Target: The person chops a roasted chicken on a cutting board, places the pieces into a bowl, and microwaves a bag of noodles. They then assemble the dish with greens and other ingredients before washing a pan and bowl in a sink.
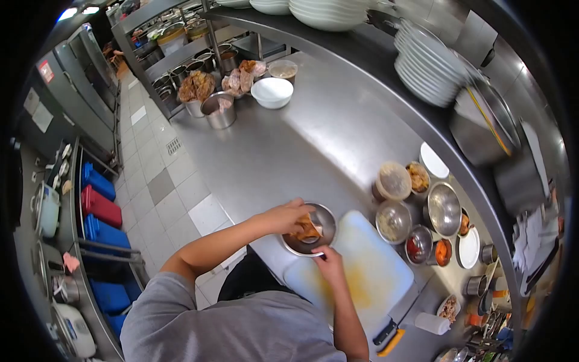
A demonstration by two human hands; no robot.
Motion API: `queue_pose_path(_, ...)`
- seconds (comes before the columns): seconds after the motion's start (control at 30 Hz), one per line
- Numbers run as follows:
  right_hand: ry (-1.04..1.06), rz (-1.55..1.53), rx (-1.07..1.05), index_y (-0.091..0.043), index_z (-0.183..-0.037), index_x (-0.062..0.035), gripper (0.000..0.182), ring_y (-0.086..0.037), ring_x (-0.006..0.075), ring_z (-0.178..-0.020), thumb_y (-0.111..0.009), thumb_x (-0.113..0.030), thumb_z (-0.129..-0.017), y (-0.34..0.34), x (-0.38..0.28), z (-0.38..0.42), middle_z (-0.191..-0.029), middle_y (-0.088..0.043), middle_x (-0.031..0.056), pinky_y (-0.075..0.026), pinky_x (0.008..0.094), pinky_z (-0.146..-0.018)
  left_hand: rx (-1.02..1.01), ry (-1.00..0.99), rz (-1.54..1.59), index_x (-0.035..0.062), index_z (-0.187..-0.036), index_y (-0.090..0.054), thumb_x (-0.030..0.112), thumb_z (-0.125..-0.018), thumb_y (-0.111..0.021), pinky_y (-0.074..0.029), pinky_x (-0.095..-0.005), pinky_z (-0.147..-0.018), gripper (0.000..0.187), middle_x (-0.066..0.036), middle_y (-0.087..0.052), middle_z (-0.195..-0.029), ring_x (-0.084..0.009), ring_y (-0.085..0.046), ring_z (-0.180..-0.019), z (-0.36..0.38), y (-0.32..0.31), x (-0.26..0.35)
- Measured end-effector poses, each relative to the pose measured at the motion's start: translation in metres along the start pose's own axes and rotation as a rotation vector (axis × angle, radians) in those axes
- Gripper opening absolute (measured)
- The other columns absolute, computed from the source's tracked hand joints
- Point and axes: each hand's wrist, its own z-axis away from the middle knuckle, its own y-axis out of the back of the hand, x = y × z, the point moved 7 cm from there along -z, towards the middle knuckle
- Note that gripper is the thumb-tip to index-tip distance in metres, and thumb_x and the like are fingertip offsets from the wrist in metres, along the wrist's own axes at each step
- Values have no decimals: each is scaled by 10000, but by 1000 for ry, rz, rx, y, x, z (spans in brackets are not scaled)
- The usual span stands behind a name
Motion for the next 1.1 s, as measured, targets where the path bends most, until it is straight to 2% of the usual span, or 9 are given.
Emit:
queue_pose_path(0.17, -113, -178, 102, -636, -1084, -29, 191, -597, 84, -708, -657, -19, -894, -90, -45, -136, -810, -649, 14, -504, 236, -635, 383, -93, -39, 69, -1248, -577, 154, -805, -724, -449, -436, -984, 474, -197, -539, -1215, -394, -530, -1145, -11, 128, -154)
queue_pose_path(0.3, -21, 14, -107, -594, -1287, -130, 406, -635, 144, -787, -681, -81, -893, -148, -80, -230, -911, -683, 68, -523, 291, -734, 705, 102, -112, 51, -1233, -585, 192, -809, -724, -430, -435, -1044, 468, -220, -552, -1225, -383, -523, -1191, -45, 257, -270)
queue_pose_path(0.43, -3, 15, -223, -398, -1488, -220, 647, -645, 168, -899, -664, -98, -911, -176, -133, -265, -1110, -690, 93, -520, 301, -841, 951, 115, -82, 37, -1218, -585, 159, -779, -728, -434, -434, -1035, 478, -214, -562, -1209, -379, -528, -1181, -91, 382, -345)
queue_pose_path(0.5, -75, 52, -293, -311, -1538, -233, 716, -649, 174, -922, -649, -97, -922, -181, -139, -261, -1174, -682, 100, -517, 300, -865, 861, 267, -67, 29, -1229, -571, 158, -762, -741, -439, -437, -1025, 514, -223, -579, -1188, -386, -527, -1174, -121, 435, -371)
queue_pose_path(0.53, -60, -20, -282, -378, -1508, -169, 636, -645, 163, -932, -638, -93, -932, -181, -130, -254, -1166, -684, 83, -519, 306, -874, 925, 248, -122, 30, -1245, -557, 185, -752, -758, -445, -443, -1016, 554, -226, -579, -1196, -395, -534, -1161, -139, 453, -397)
queue_pose_path(0.73, -407, -375, -54, -508, -1397, -46, 458, -634, 129, -968, -622, -126, -961, -141, -70, -158, -1126, -684, 54, -515, 291, -851, 821, 417, -218, 30, -1383, -456, 322, -707, -819, -415, -449, -1057, 822, -229, -571, -1301, -398, -492, -1247, -219, 504, -489)
queue_pose_path(0.93, -560, -513, 204, -554, -1341, -77, 415, -637, 125, -901, -641, -174, -948, -101, -50, -111, -1087, -695, 42, -503, 273, -769, 658, 595, -332, 79, -1289, -533, 275, -714, -796, -502, -472, -957, 662, -205, -584, -1276, -388, -599, -1147, -250, 507, -507)
queue_pose_path(1.03, -495, -513, 315, -568, -1313, -68, 380, -635, 120, -878, -621, -192, -958, -86, -56, -120, -1097, -699, 44, -479, 259, -747, 976, 428, -118, 26, -1207, -574, 204, -737, -772, -530, -428, -886, 540, -206, -663, -1125, -365, -659, -1038, -239, 526, -505)
queue_pose_path(1.1, -472, -546, 352, -563, -1303, -58, 365, -638, 130, -891, -612, -171, -960, -80, -65, -125, -1111, -700, 52, -484, 266, -753, 983, 114, -47, 0, -1177, -581, 169, -749, -755, -537, -399, -850, 491, -203, -681, -1048, -346, -678, -977, -226, 532, -462)
